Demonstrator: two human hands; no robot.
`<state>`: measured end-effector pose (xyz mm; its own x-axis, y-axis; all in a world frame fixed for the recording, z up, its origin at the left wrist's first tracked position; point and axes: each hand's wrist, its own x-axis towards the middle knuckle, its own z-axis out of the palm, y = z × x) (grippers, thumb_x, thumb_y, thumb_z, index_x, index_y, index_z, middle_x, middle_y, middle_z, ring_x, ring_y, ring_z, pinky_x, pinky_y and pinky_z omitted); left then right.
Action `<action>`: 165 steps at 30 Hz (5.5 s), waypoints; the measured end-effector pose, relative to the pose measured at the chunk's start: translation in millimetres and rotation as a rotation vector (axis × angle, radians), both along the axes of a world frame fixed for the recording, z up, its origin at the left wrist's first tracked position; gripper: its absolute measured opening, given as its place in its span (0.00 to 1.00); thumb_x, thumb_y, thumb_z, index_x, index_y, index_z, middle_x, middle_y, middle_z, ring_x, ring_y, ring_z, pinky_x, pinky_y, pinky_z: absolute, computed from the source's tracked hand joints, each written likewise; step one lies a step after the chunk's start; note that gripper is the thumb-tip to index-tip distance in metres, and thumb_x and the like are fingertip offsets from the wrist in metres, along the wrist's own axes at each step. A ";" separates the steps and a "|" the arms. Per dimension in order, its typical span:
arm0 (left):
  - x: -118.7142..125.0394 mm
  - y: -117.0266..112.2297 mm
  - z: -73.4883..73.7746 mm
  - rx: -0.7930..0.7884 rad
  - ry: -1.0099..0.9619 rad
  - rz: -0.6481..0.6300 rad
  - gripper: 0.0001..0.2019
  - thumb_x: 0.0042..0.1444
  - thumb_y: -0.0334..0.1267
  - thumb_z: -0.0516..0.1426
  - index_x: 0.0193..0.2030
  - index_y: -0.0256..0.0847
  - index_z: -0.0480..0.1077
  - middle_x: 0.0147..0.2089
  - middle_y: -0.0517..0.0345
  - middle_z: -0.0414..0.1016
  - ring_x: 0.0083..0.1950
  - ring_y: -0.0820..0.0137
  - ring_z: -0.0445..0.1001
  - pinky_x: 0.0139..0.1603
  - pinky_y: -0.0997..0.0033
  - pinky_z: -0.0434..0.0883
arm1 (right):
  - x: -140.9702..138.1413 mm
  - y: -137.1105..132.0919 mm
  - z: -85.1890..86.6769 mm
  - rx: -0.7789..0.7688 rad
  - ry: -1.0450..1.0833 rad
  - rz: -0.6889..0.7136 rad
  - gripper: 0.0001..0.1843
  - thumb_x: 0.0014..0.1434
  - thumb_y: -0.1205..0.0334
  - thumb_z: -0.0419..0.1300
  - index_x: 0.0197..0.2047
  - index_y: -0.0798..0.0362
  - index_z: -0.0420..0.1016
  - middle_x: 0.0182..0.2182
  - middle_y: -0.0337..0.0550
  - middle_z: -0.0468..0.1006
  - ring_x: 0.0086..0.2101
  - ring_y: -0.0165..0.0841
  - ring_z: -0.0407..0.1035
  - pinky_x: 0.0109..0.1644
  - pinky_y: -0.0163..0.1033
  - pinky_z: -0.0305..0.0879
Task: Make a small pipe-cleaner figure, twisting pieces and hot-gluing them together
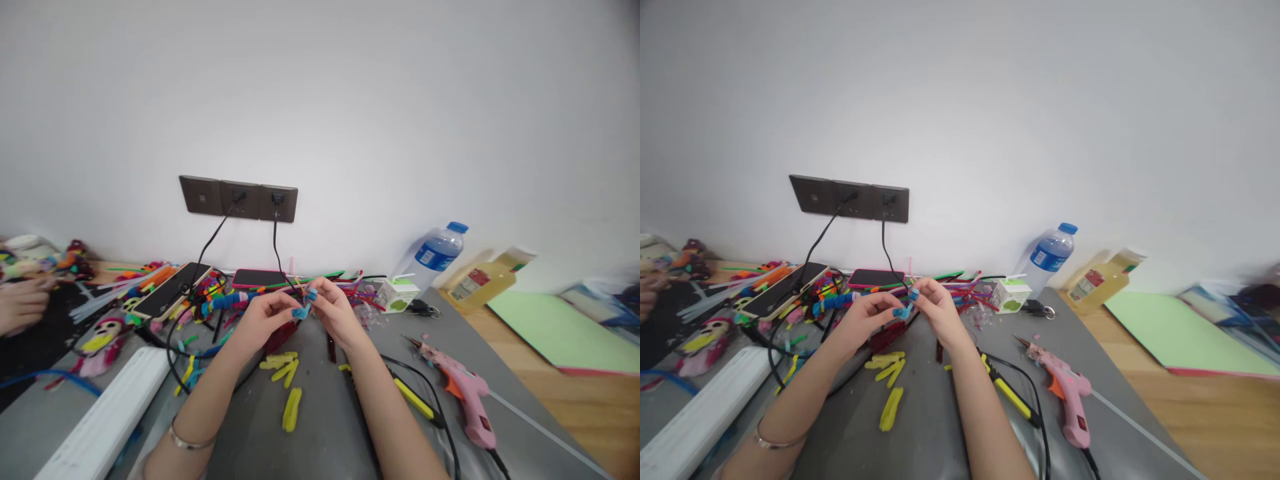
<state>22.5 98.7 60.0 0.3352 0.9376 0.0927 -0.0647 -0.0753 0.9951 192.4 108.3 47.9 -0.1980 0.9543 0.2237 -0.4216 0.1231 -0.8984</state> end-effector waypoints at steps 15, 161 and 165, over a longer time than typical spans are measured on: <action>-0.6 0.0 -4.8 0.014 0.066 -0.064 0.09 0.50 0.41 0.65 0.32 0.35 0.79 0.29 0.55 0.77 0.30 0.71 0.69 0.33 0.73 0.63 | 2.2 -2.2 -1.8 -0.019 -0.006 0.098 0.16 0.51 0.53 0.71 0.32 0.51 0.69 0.24 0.33 0.64 0.25 0.27 0.56 0.27 0.32 0.53; 0.5 4.1 -8.2 0.179 -0.106 0.243 0.11 0.48 0.41 0.66 0.27 0.39 0.70 0.29 0.60 0.70 0.33 0.70 0.69 0.35 0.73 0.66 | 1.3 -0.7 0.9 0.084 -0.317 0.075 0.15 0.55 0.49 0.65 0.34 0.52 0.70 0.25 0.36 0.66 0.26 0.29 0.58 0.30 0.34 0.55; 1.1 4.0 -7.6 0.192 -0.097 0.238 0.11 0.48 0.41 0.66 0.27 0.39 0.70 0.28 0.60 0.69 0.32 0.71 0.68 0.35 0.72 0.65 | 1.0 -1.4 2.0 0.099 -0.319 0.070 0.14 0.56 0.50 0.64 0.34 0.52 0.70 0.25 0.35 0.66 0.25 0.29 0.58 0.30 0.34 0.55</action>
